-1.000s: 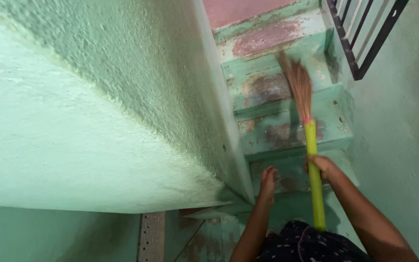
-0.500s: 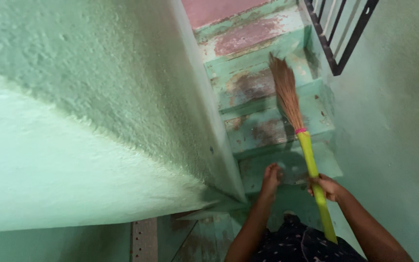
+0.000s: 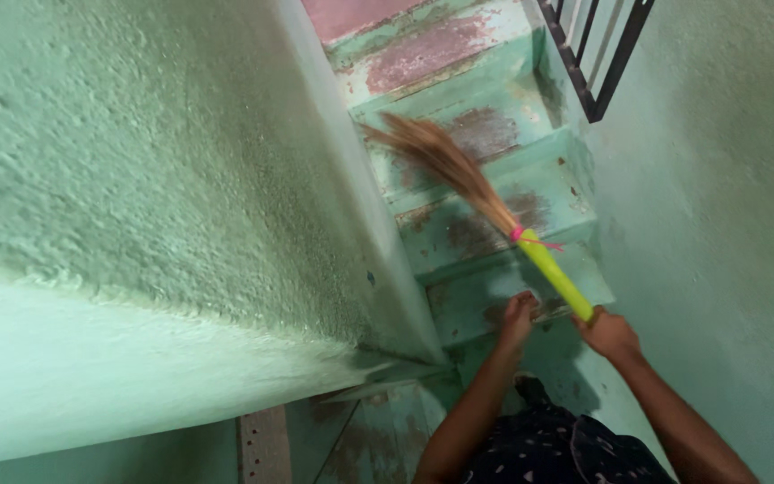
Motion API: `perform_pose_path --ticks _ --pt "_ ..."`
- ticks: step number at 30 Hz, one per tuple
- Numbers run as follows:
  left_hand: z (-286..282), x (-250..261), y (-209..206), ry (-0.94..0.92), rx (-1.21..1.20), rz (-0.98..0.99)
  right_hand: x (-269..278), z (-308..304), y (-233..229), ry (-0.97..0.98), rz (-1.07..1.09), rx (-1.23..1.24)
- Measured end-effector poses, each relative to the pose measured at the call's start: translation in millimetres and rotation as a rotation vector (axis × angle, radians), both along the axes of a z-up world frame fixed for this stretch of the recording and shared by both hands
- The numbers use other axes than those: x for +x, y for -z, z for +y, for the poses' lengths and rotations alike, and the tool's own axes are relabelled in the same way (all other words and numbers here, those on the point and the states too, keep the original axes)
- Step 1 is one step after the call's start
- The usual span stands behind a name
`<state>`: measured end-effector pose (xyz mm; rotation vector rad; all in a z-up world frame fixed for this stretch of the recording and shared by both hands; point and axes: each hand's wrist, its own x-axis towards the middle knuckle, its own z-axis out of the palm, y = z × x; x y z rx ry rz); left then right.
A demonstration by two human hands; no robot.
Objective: The person sweeps concrete stairs using a handheld broom, moving down the steps and clearing debris from the corners and surface.
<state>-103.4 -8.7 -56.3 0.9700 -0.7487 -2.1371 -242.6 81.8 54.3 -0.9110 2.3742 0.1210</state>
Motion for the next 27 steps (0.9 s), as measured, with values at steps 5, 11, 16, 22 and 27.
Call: perform_pose_path --ticks 5,11,16,22,27 --pt "-9 13 -44 0.049 -0.009 -0.151 13 5 -1 -0.018 -0.030 0.011" --pt "-13 24 -61 0.039 0.059 -0.166 -10 14 -13 0.077 0.014 0.021" --pt "-12 42 -57 0.059 0.076 -0.327 -29 12 -12 0.272 -0.105 -0.108" --pt "-8 45 -63 -0.086 -0.041 -0.238 -39 -10 -1 0.138 -0.243 -0.124" --pt "-13 49 -59 -0.061 -0.020 -0.295 -65 -6 -7 -0.135 0.099 0.011"
